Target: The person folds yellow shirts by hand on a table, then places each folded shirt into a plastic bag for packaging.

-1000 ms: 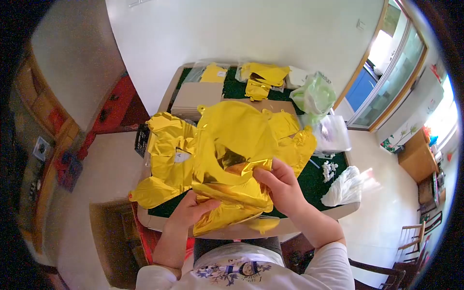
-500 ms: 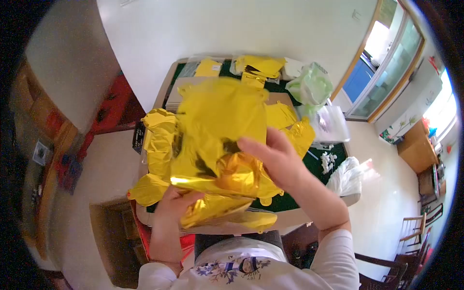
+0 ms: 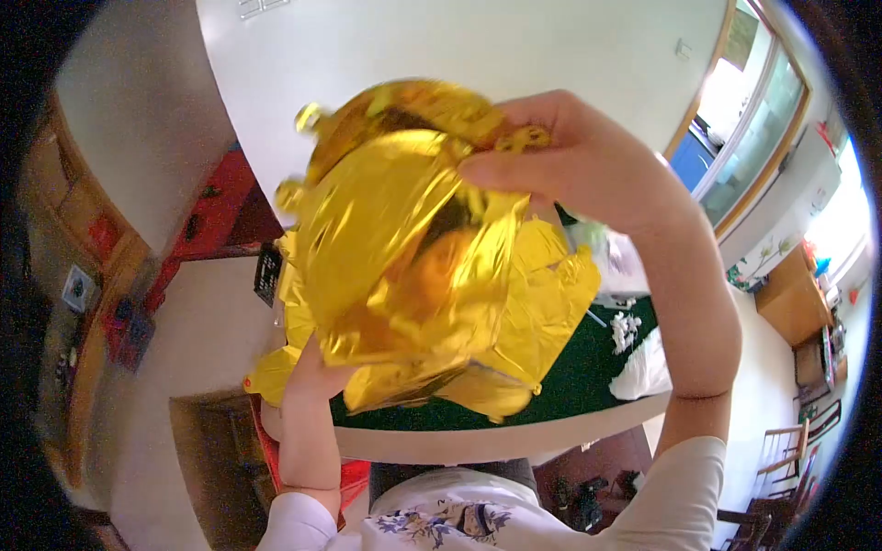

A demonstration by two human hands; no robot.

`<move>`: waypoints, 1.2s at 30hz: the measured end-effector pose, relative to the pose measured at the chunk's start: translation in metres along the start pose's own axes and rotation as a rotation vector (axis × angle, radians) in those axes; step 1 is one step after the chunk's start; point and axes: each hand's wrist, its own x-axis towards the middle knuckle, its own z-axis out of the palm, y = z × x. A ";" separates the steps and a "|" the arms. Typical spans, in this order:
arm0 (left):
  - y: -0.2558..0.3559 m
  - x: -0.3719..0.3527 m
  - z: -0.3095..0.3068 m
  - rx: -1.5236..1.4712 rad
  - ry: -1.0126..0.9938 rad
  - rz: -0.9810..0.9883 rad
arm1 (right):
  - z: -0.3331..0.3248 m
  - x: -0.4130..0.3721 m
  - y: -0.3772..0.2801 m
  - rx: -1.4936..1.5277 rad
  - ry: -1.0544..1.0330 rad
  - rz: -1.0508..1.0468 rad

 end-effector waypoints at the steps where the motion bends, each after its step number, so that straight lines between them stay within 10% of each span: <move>1: -0.008 0.008 -0.002 -0.057 0.040 0.057 | -0.012 0.013 0.003 -0.008 -0.020 -0.038; 10: -0.135 0.024 -0.021 -0.147 0.328 -0.236 | -0.080 0.192 0.059 -0.502 0.233 -0.105; 17: -0.151 0.016 -0.001 -0.187 0.131 -0.205 | -0.124 0.337 0.129 -0.422 0.700 -0.379; 20: -0.144 0.013 0.006 -0.100 0.078 -0.201 | -0.088 0.372 0.172 -0.560 0.699 -0.587; 28: -0.132 0.015 0.007 0.036 0.006 -0.276 | 0.120 0.342 0.366 -0.609 0.235 -0.070; 36: -0.136 0.014 0.007 0.042 0.025 -0.258 | 0.123 0.335 0.366 -0.648 0.326 -0.143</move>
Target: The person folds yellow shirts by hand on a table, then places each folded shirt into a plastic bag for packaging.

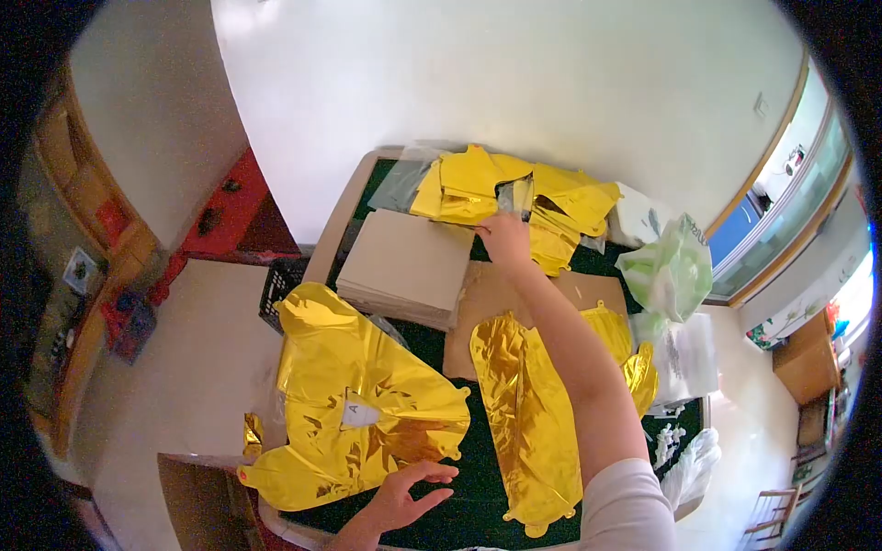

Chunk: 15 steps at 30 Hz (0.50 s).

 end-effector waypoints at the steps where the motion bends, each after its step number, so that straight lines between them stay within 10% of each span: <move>1: 0.000 0.000 0.000 0.008 0.004 0.009 | -0.001 0.002 0.002 0.020 0.000 0.003; 8: -0.001 0.000 0.001 0.054 0.012 0.026 | -0.027 0.025 -0.001 0.521 -0.231 0.282; 15: -0.005 0.001 0.003 0.038 0.005 0.052 | -0.055 0.065 0.003 0.595 0.107 0.280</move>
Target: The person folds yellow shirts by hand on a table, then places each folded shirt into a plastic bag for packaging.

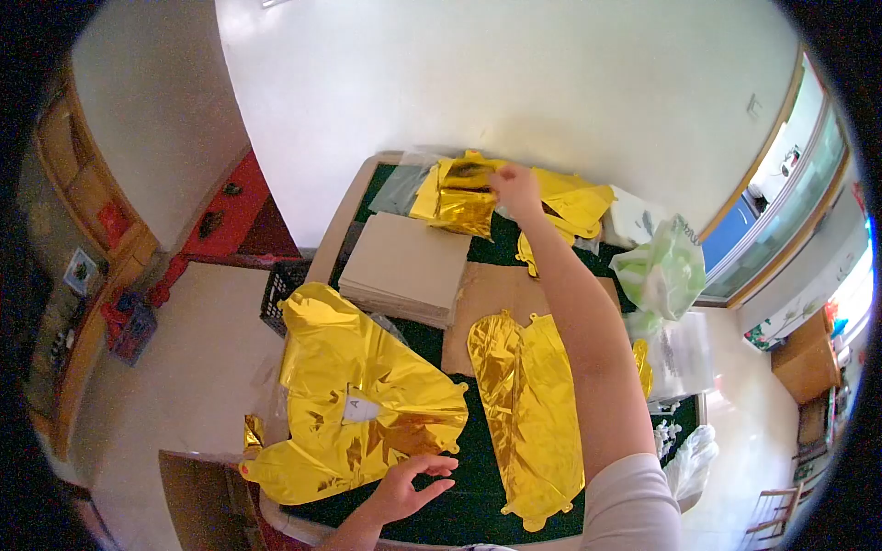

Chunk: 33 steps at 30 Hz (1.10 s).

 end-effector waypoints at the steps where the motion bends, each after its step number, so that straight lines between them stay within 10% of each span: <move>1: -0.002 0.000 0.000 -0.014 -0.001 -0.009 | -0.005 0.003 -0.013 -0.011 0.168 -0.086; 6: -0.003 0.001 0.001 -0.041 0.000 -0.014 | -0.025 0.019 -0.057 -0.218 0.417 -0.322; 10: -0.006 0.001 0.004 -0.012 -0.001 -0.011 | -0.046 0.009 -0.091 -0.265 0.099 -0.247; 24: -0.015 0.008 0.003 0.091 0.036 0.009 | -0.130 -0.011 -0.138 -0.362 0.594 -0.521; 33: -0.050 0.019 0.003 0.121 0.135 0.089 | -0.213 -0.138 -0.127 -0.365 0.468 -0.635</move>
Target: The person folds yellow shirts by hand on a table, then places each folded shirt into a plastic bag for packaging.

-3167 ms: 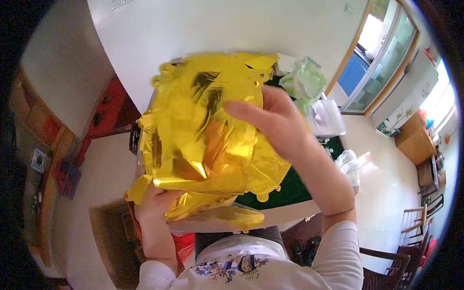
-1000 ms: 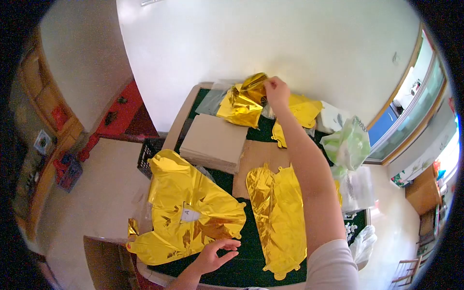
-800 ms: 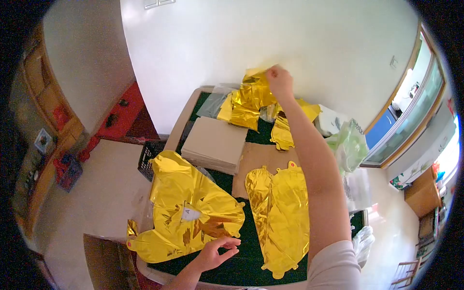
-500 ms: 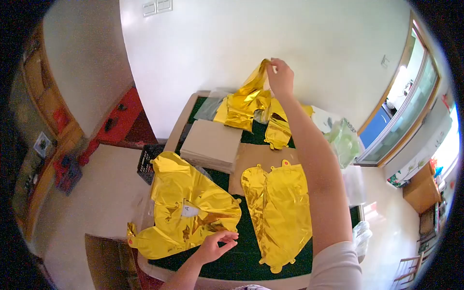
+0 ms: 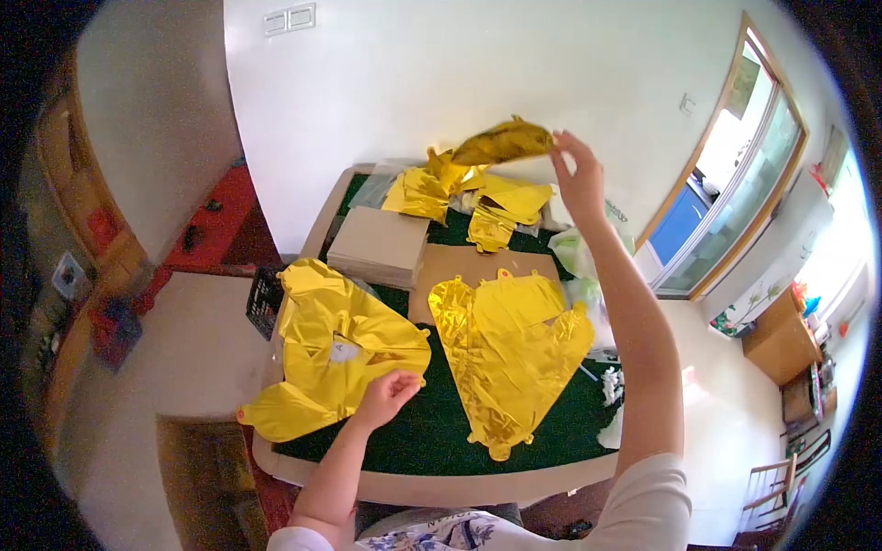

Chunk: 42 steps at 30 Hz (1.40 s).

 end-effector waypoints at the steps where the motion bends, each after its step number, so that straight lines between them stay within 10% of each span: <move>1: 0.010 -0.001 -0.001 0.048 0.010 0.008 | -0.014 -0.017 -0.011 0.023 -0.054 0.028; 11: -0.013 0.006 0.007 0.085 0.135 -0.015 | -0.094 -0.197 -0.050 0.011 -0.346 -0.146; 19: -0.030 0.011 0.013 0.178 0.212 0.011 | -0.016 -0.070 -0.046 0.091 -0.507 0.401; 24: -0.020 0.007 0.006 0.119 0.202 0.032 | -0.020 0.113 -0.094 0.284 0.320 0.112; 27: -0.017 0.003 0.004 0.091 0.196 0.033 | -0.057 0.123 -0.130 0.371 0.351 -0.025; 32: -0.021 0.005 0.005 0.125 0.190 0.055 | -0.084 0.021 -0.098 0.026 0.184 -0.208; 42: 0.008 0.005 0.026 0.279 0.267 0.152 | -0.105 -0.293 -0.046 -0.065 -0.130 0.393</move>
